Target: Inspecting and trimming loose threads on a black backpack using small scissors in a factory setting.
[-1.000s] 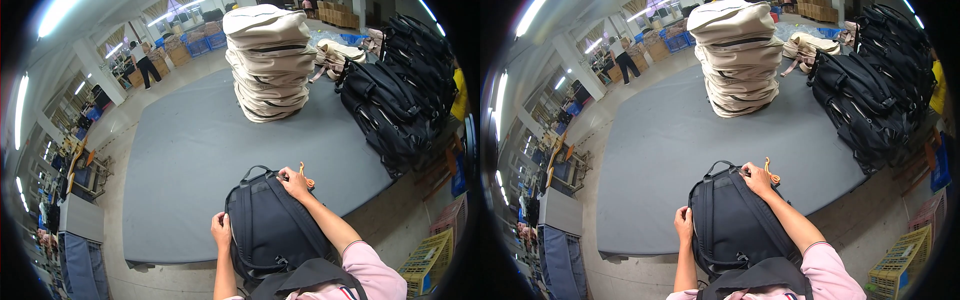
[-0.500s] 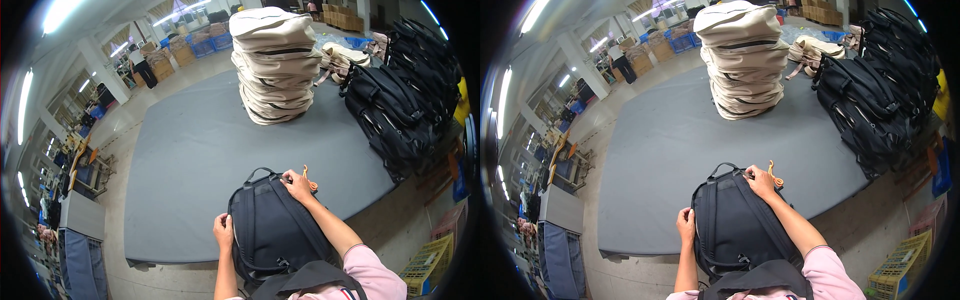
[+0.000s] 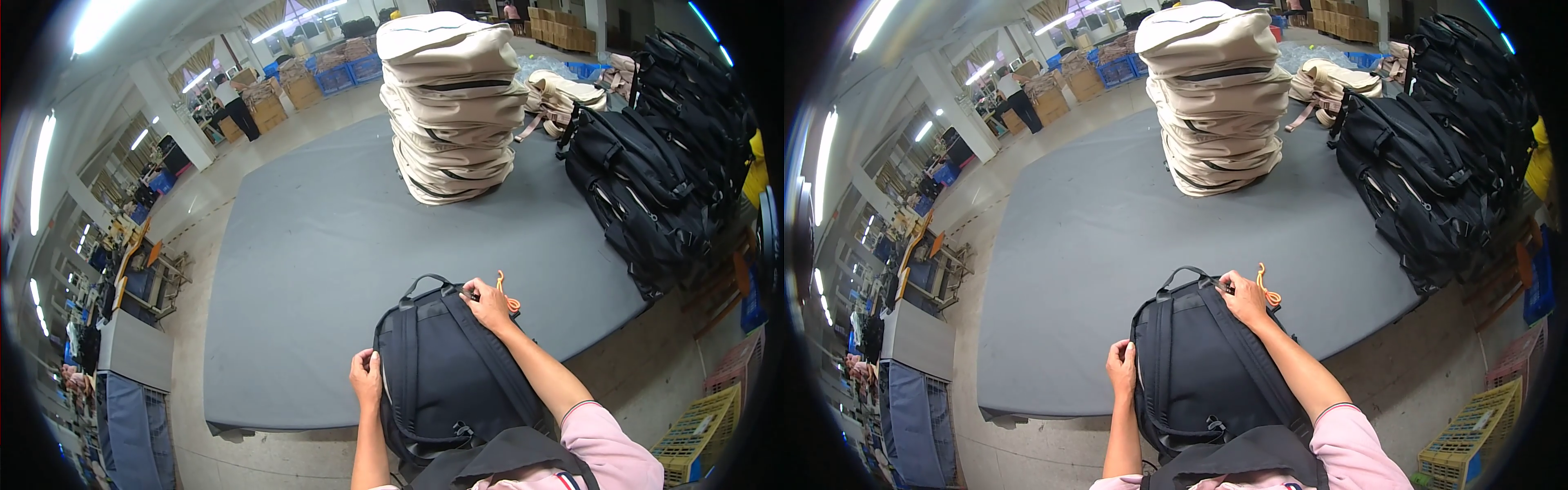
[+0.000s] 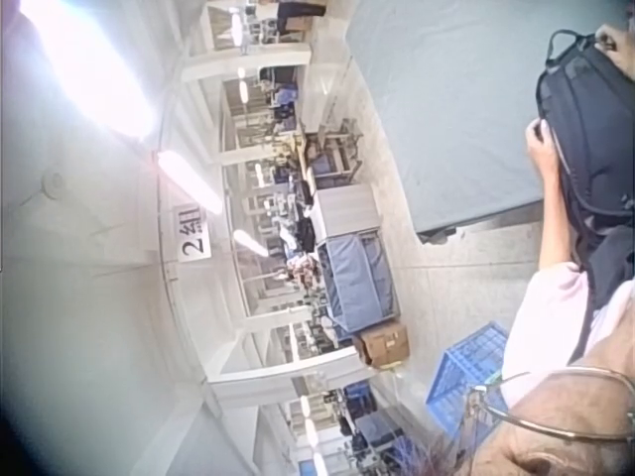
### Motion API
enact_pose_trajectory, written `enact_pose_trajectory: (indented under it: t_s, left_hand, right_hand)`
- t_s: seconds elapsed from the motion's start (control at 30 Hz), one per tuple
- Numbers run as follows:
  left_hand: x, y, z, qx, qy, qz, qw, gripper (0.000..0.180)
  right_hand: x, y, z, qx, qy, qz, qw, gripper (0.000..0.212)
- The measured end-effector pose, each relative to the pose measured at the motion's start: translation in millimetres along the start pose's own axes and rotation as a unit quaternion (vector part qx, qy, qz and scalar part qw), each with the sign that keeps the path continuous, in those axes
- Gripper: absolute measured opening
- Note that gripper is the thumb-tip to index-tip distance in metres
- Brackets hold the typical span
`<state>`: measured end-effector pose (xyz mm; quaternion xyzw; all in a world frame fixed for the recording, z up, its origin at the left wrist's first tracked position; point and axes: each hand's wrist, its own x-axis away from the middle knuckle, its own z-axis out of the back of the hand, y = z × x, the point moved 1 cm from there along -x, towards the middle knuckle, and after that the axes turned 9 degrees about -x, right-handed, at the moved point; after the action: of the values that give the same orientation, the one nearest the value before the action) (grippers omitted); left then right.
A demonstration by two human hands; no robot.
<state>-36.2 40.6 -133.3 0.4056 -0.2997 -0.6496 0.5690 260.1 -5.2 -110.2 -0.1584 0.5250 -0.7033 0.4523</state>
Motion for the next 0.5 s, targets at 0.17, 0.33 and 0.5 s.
enact_pose_trajectory:
  t_s: [0.17,0.33,0.5]
  left_hand:
    - [-0.2,-0.3,0.5,0.01,-0.014,0.02,1.0,0.019]
    - [-1.0,-5.4,-0.3,0.008,-0.009,0.012,1.0,0.019]
    - [-1.5,-8.0,-1.6,0.008,-0.007,0.008,1.0,0.019]
  right_hand:
    - [0.4,1.4,0.3,0.005,0.0,-0.005,1.0,0.023]
    - [-0.1,-1.9,1.3,0.009,-0.009,-0.017,1.0,0.023]
    - [-0.3,-1.6,1.9,-0.001,-0.009,-0.02,1.0,0.023]
